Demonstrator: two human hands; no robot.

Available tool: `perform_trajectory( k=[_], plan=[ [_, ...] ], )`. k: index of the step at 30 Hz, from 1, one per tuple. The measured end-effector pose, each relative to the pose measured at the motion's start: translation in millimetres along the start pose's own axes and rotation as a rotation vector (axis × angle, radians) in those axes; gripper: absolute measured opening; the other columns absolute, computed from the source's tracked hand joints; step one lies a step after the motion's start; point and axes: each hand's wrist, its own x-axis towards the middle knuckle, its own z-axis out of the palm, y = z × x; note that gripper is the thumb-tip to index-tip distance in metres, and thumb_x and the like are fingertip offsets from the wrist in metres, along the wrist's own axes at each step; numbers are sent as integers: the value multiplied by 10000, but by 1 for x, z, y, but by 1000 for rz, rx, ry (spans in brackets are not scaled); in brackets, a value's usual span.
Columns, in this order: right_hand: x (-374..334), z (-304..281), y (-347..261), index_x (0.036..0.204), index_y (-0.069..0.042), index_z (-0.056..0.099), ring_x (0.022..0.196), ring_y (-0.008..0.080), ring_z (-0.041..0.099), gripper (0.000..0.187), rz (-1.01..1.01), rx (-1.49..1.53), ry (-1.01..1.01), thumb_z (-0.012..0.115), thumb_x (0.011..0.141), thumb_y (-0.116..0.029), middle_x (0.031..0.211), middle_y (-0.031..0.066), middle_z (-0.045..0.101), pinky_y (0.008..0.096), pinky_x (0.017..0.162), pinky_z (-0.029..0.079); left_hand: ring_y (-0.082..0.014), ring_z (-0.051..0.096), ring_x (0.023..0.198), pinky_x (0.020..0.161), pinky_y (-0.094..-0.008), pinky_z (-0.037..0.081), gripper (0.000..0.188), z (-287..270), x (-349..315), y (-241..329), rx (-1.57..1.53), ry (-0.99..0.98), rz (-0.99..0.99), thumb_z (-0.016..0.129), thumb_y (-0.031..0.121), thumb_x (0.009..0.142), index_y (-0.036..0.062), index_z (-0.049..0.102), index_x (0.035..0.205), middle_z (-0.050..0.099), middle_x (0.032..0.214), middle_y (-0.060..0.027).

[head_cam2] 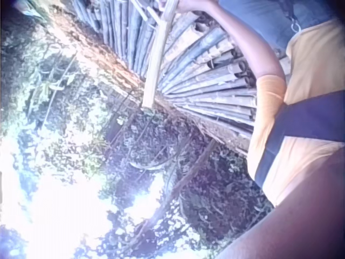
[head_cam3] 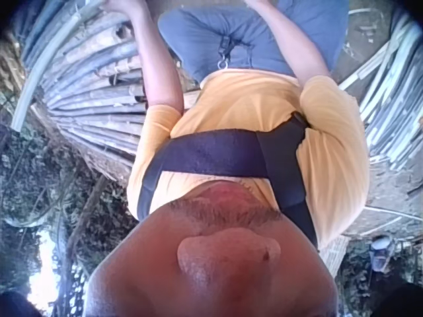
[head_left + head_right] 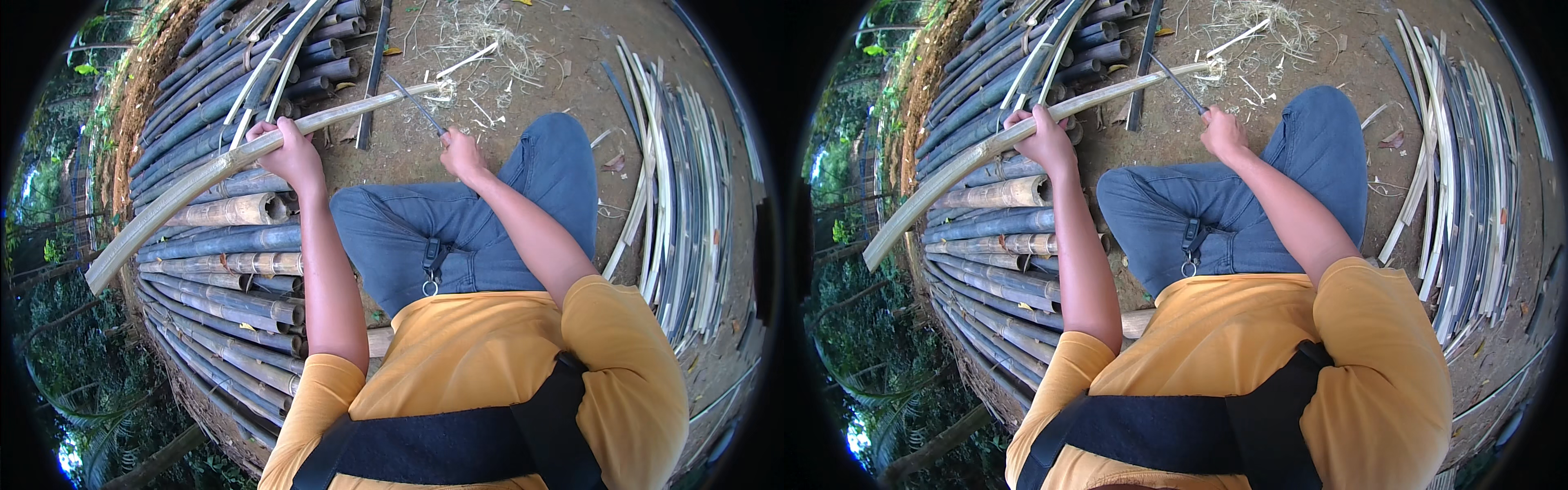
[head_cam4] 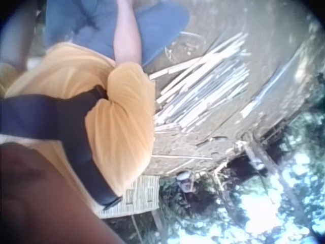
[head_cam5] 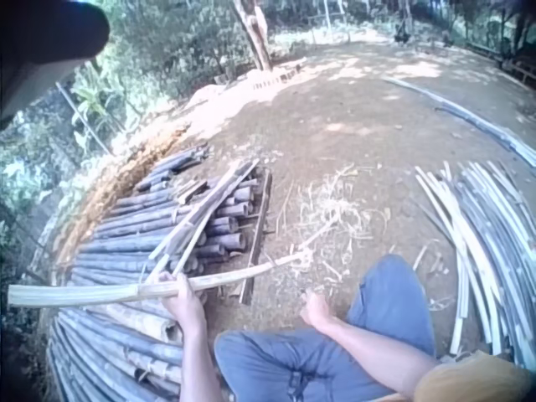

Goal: The person shaves and thins out long strips of bamboo using a knife and a machete while sitting on the ground next to a pile of bamboo poles.

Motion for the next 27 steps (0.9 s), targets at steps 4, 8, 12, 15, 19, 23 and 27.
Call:
perform_trajectory(
  k=[4,8,12,15,19,23,27],
  plan=[
    [-5,0,-9,1131,-80,621,1054,381,661,237,-28,-18,-32,535,992,-252,1084,198,691,499,885,515,-119,548,663,486,-275,514,164,-5,3,-8,-16,-14,19,574,82,890,49,420,933,500,824,-50],
    [20,17,24,1148,-88,629,1089,375,650,245,180,49,47,553,980,-249,1116,185,690,495,916,504,-119,546,653,479,-277,508,161,-3,1,-3,-34,4,6,574,81,889,45,421,927,495,805,-47],
    [13,15,11,1084,-84,624,1054,391,656,208,169,122,86,587,936,-224,1063,210,691,500,881,506,-121,530,646,471,-282,491,153,0,0,-2,-46,2,-7,566,76,887,44,420,917,489,805,-47],
    [1,14,6,1048,-75,603,951,427,673,187,34,125,125,603,900,-190,945,235,694,529,814,514,-122,508,635,446,-288,457,153,-2,7,-16,-16,49,69,566,72,881,44,417,902,483,800,-46],
    [-5,13,1,1063,-70,596,900,449,673,210,-48,137,108,612,893,-193,899,249,691,543,798,518,-143,513,695,666,-332,505,167,-6,22,-32,99,75,112,584,76,903,38,423,879,479,762,-53],
    [-10,12,2,1065,-71,598,913,453,670,212,-23,138,92,612,895,-198,914,252,693,546,806,515,-156,570,754,783,-335,501,294,4,15,-22,36,33,146,655,204,965,46,408,942,529,781,-66],
    [-8,10,9,1039,-70,611,930,450,667,192,22,163,88,603,903,-206,935,246,695,542,802,512,-162,616,786,827,-317,500,445,5,12,-28,-187,-179,189,672,374,958,59,366,1028,568,784,-62]
  ],
)
